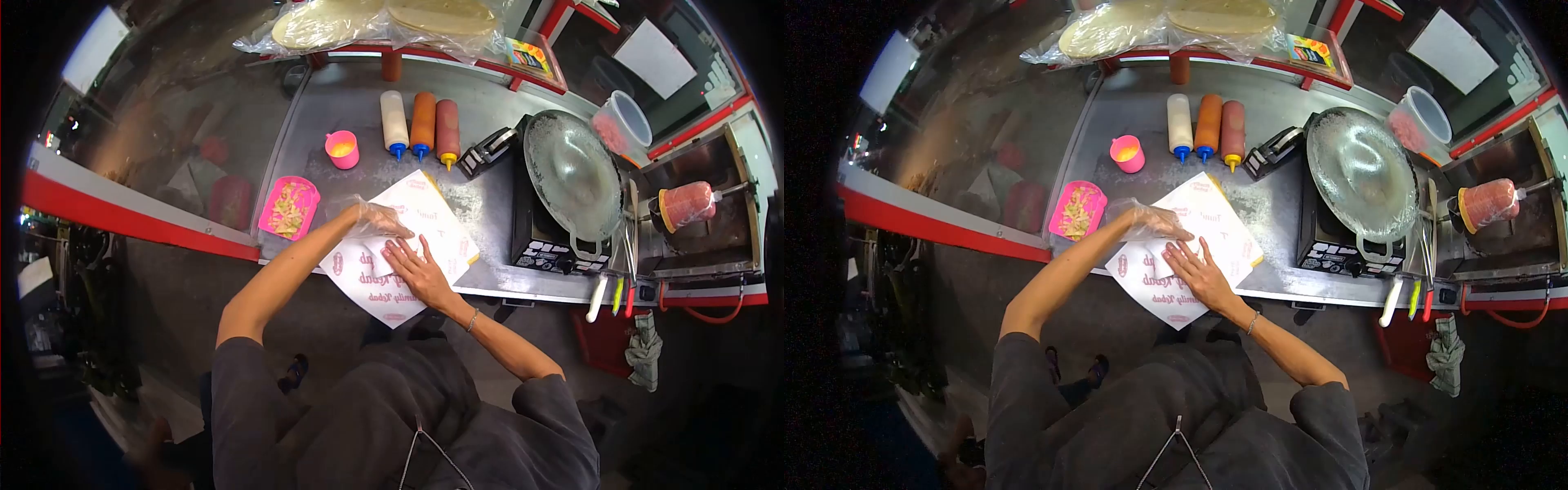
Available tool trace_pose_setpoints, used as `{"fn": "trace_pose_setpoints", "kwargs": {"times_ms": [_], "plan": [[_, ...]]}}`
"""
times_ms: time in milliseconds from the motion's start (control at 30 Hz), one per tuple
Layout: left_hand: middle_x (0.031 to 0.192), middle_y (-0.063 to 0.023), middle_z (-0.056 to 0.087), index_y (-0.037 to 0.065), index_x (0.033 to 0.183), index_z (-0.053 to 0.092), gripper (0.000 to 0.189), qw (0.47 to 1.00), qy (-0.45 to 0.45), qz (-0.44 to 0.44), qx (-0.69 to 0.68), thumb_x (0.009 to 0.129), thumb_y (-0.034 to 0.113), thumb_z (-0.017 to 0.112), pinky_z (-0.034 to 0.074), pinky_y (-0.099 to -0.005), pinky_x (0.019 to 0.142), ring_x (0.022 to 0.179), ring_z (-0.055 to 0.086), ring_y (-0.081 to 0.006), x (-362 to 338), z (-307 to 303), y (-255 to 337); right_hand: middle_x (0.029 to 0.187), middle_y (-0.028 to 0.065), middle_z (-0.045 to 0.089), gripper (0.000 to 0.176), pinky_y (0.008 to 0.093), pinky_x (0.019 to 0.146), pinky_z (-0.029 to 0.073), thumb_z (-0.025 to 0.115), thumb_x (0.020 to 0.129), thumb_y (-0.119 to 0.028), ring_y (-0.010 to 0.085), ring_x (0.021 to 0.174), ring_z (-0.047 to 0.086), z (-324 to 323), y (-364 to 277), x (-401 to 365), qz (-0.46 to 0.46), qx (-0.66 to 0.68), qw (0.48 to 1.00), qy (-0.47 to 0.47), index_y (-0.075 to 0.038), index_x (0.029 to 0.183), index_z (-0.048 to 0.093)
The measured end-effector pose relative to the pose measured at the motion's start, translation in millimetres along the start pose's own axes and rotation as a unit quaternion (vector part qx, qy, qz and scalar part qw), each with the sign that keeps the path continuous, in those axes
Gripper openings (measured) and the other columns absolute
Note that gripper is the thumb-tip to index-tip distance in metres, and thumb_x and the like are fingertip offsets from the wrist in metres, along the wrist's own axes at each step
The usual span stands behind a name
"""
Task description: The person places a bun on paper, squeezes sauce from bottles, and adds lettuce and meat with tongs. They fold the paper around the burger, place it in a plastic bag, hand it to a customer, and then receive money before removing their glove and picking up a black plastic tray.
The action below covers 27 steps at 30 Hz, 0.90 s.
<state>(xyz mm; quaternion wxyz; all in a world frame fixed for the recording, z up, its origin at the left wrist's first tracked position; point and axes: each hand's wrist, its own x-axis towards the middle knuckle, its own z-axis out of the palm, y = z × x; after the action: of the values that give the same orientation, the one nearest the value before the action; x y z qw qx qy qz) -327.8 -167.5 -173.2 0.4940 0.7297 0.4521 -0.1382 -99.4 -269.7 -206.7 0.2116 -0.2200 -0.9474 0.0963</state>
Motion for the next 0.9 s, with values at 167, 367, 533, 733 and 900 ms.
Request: {"fn": "trace_pose_setpoints", "kwargs": {"times_ms": [167, 367, 533, 733, 900], "plan": [[0.128, -0.0152, 0.065, -0.001, 0.133, 0.061, 0.062, 0.945, -0.060, 0.074, -0.314, 0.096, 0.048, 0.065, 0.052, -0.0374, 0.095, 0.113, 0.064, -0.0218, -59, -2, 24, 0.149, 0.0059, 0.053, 0.056, 0.0650, 0.119, 0.023, 0.060, 0.091, -0.010, 0.0221, 0.140, 0.048, -37, -4, 1, -0.029, 0.011, 0.998, 0.049, -0.011, 0.146, 0.052], [0.105, -0.0075, 0.071, 0.000, 0.120, 0.065, 0.056, 0.848, -0.031, 0.043, -0.527, 0.090, 0.046, 0.073, 0.059, -0.0277, 0.074, 0.091, 0.070, -0.0129, -70, 34, 20, 0.134, 0.0033, 0.066, 0.039, 0.0643, 0.118, 0.026, 0.070, 0.088, -0.006, 0.0219, 0.128, 0.060, -85, -9, 9, -0.021, -0.003, 0.996, 0.092, -0.011, 0.127, 0.068], [0.105, -0.0088, 0.070, -0.002, 0.120, 0.063, 0.042, 0.730, 0.152, 0.072, -0.662, 0.091, 0.025, 0.077, 0.061, -0.0348, 0.072, 0.089, 0.070, -0.0161, -71, 74, 4, 0.130, 0.0162, 0.063, 0.044, 0.0488, 0.094, 0.054, 0.074, 0.089, -0.012, 0.0300, 0.114, 0.067, -71, 52, 30, 0.336, 0.257, 0.855, 0.301, -0.004, 0.129, 0.059], [0.108, -0.0066, 0.069, -0.002, 0.123, 0.063, 0.039, 0.612, 0.271, 0.055, -0.741, 0.092, 0.017, 0.076, 0.058, -0.0330, 0.081, 0.090, 0.068, -0.0152, -52, 123, -12, 0.123, 0.0194, 0.060, 0.045, 0.0428, 0.074, 0.065, 0.070, 0.095, -0.020, 0.0378, 0.096, 0.070, -54, 181, 94, 0.522, 0.569, 0.484, 0.412, 0.003, 0.130, 0.054], [0.106, -0.0044, 0.069, -0.002, 0.122, 0.065, 0.041, 0.721, 0.309, 0.084, -0.615, 0.093, 0.024, 0.076, 0.052, -0.0289, 0.079, 0.089, 0.063, -0.0110, -18, 124, -37, 0.121, 0.0228, 0.059, 0.037, 0.0520, 0.074, 0.066, 0.063, 0.095, -0.011, 0.0425, 0.093, 0.069, -63, 199, 110, 0.580, 0.574, 0.387, 0.428, 0.011, 0.123, 0.054]]}}
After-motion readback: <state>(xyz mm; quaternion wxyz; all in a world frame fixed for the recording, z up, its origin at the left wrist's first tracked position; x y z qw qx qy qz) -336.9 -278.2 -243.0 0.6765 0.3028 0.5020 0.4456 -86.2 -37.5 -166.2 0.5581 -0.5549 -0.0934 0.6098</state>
